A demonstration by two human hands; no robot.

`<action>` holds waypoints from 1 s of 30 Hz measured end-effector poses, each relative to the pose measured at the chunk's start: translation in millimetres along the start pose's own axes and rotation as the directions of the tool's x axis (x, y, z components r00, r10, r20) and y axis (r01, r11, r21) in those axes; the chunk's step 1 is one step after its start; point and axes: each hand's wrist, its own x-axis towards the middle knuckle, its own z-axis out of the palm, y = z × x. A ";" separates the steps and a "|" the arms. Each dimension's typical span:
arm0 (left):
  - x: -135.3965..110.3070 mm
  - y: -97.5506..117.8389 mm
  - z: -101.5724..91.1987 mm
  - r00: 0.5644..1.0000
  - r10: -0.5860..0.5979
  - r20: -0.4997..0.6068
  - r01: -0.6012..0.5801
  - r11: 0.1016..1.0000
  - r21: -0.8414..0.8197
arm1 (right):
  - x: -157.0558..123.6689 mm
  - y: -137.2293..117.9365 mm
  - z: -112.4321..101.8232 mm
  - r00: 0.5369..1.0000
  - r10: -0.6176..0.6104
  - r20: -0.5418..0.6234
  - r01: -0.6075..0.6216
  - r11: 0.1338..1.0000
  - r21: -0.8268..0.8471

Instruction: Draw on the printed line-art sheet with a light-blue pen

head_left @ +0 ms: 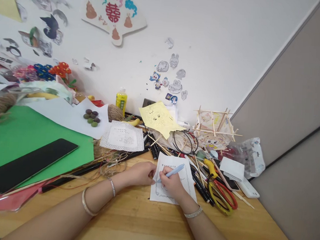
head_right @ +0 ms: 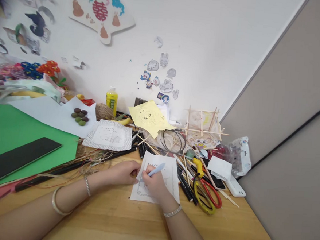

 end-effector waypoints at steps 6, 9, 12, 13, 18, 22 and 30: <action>0.1 -1.4 0.7 1.000 0.002 -0.015 -0.003 0.996 -0.087 | 9.7 -9.0 -22.8 0.919 -0.023 -0.393 0.067 0.993 0.100; 1.7 -3.4 2.4 0.996 -0.046 -0.076 0.037 0.993 -0.110 | 14.2 -15.3 -45.4 0.789 -0.050 -0.613 0.100 0.994 0.048; 2.3 -3.0 1.8 0.981 -0.136 -0.138 0.110 0.977 -0.182 | 15.8 -14.0 -66.9 0.734 -0.032 -0.679 0.082 0.996 0.042; 2.3 -2.7 1.2 0.975 -0.152 -0.165 0.118 0.972 -0.203 | 16.3 -11.1 -72.6 0.713 -0.027 -0.701 0.084 0.995 0.046; 5.2 -7.2 0.8 0.951 -0.156 -0.267 0.065 0.945 -0.320 | 19.3 8.9 -86.8 0.761 -0.119 -0.637 0.070 0.992 -0.102; 11.3 -19.0 5.7 0.934 -0.158 -0.321 0.034 0.932 -0.361 | 20.3 18.6 -86.8 0.797 -0.165 -0.581 0.026 0.970 -0.241; 16.0 -26.5 10.2 0.927 -0.184 -0.328 0.002 0.875 -0.484 | 24.3 29.1 -86.9 0.794 -0.196 -0.575 0.090 0.974 -0.207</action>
